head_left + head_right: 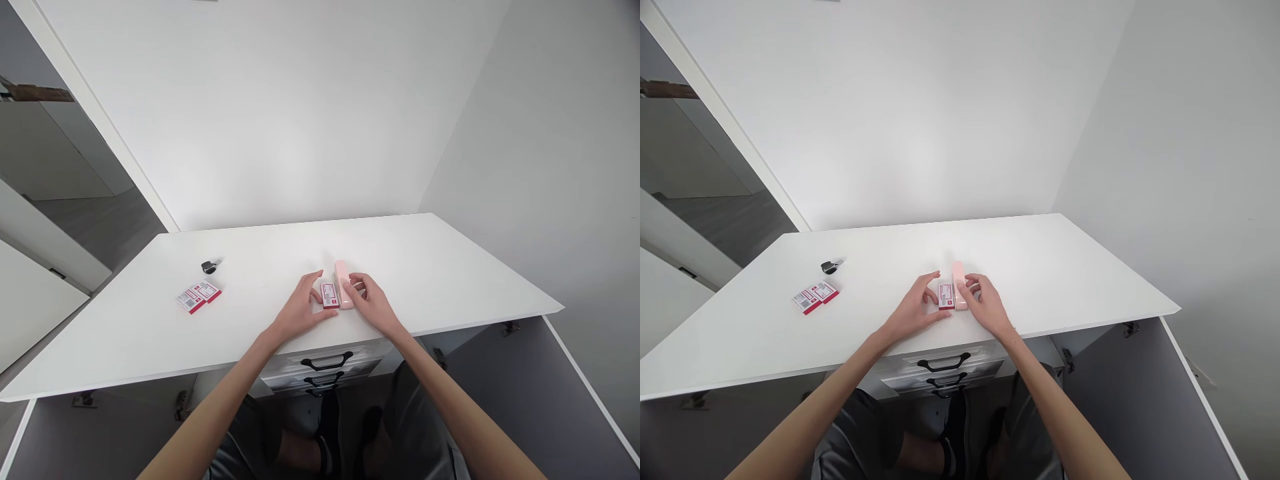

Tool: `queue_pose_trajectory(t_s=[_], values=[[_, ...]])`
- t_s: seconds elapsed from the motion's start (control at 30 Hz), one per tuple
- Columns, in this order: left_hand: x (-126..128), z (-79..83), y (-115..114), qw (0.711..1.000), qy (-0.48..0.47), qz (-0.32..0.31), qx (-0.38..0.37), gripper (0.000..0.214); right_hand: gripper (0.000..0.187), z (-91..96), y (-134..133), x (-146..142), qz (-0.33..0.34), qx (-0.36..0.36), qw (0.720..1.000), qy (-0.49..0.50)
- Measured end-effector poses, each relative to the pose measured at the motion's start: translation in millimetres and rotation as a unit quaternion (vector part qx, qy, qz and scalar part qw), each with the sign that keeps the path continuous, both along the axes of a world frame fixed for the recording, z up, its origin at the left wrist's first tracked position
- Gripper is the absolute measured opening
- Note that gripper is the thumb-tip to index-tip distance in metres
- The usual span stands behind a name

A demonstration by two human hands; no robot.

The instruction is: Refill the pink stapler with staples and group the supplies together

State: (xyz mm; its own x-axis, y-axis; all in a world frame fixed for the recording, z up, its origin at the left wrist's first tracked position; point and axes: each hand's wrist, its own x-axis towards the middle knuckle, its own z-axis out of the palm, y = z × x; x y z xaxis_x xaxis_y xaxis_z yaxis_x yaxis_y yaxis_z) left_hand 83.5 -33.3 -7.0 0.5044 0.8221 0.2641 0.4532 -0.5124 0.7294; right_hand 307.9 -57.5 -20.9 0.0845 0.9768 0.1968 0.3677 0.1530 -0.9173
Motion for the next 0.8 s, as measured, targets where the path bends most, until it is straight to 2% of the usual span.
queue_pose_trajectory(t_s=[0.1, 0.2, 0.3, 0.4, 0.5, 0.57, 0.7, 0.8], values=[[-23.2, 2.5, 1.3, 0.996, 0.008, 0.046, 0.078, 0.065, 0.054, 4.0, -2.8, 0.2, -0.006, -0.016, 1.000, 0.016], [-65.8, 7.1, 7.4, 0.970, 0.052, 0.145, 0.189, 0.044, 0.052, 7.9, -5.0, 0.1, -0.011, -0.031, 0.999, 0.027], [-122.4, 13.4, 10.8, 0.922, 0.129, 0.255, 0.261, 0.044, 0.051, 9.5, -5.7, -0.2, -0.016, -0.040, 0.999, 0.032], [-175.7, 19.6, 7.2, 0.880, 0.192, 0.324, 0.290, 0.055, 0.051, 9.2, -6.2, -0.5, -0.017, -0.046, 0.998, 0.032], [-210.2, 23.9, 0.7, 0.868, 0.221, 0.365, 0.256, 0.069, 0.049, 8.5, -7.2, -0.5, -0.018, -0.047, 0.998, 0.032], [-220.3, 26.0, -2.3, 0.874, 0.225, 0.383, 0.194, 0.078, 0.048, 8.2, -7.8, -0.2, -0.017, -0.047, 0.998, 0.031], [-220.4, 29.3, -5.0, 0.892, 0.200, 0.400, 0.068, 0.090, 0.047, 8.0, -8.3, 0.3, -0.017, -0.047, 0.998, 0.029], [-216.4, 30.5, -7.3, 0.898, 0.174, 0.401, 0.048, 0.092, 0.046, 8.7, -9.1, 0.1, -0.018, -0.049, 0.998, 0.029]])
